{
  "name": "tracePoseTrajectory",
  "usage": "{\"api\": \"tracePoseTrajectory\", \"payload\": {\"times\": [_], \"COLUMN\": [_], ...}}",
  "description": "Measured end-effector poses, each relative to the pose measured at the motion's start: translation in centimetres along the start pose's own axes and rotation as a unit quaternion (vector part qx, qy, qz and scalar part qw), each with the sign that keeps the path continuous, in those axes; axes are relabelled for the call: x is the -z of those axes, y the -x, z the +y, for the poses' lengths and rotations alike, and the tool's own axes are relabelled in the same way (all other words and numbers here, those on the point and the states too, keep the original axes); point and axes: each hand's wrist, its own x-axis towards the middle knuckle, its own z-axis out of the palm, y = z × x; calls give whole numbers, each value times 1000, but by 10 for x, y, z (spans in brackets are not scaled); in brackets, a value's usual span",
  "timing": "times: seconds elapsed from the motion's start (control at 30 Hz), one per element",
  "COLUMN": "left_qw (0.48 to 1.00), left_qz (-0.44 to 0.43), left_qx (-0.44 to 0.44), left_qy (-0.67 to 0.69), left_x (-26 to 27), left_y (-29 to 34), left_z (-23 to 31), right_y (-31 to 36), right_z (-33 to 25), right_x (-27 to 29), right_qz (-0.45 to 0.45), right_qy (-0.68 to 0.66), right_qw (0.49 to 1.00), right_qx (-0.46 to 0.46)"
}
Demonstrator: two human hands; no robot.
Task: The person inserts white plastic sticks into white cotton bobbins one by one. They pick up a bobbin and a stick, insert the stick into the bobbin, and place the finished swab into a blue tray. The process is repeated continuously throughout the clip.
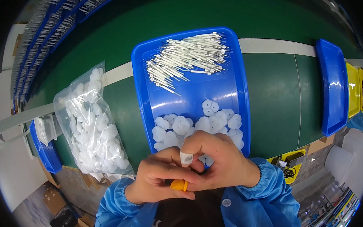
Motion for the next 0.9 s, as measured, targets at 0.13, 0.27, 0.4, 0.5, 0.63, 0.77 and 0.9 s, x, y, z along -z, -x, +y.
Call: {"api": "tracePoseTrajectory", "payload": {"times": [0.13,0.27,0.4,0.5,0.63,0.77,0.9], "left_qw": [999,997,993,982,976,983,977], "left_qz": [4,0,19,30,35,26,53], "left_qx": [-31,-15,-29,-105,-170,-134,-178], "left_qy": [-16,-70,-116,-157,-129,-126,-100], "left_x": [-10,-15,-22,-19,-22,-35,-48], "left_y": [1,-1,-10,-7,-8,-4,-12], "left_z": [-7,-3,6,1,-11,-14,-24], "right_y": [1,7,8,8,12,5,11], "right_z": [2,16,27,26,23,22,24], "right_x": [-4,-6,3,8,3,3,-4], "right_qz": [23,69,116,115,107,133,110], "right_qy": [45,73,79,75,43,102,39], "right_qw": [998,990,969,966,969,948,958], "right_qx": [36,104,202,219,218,270,261]}}
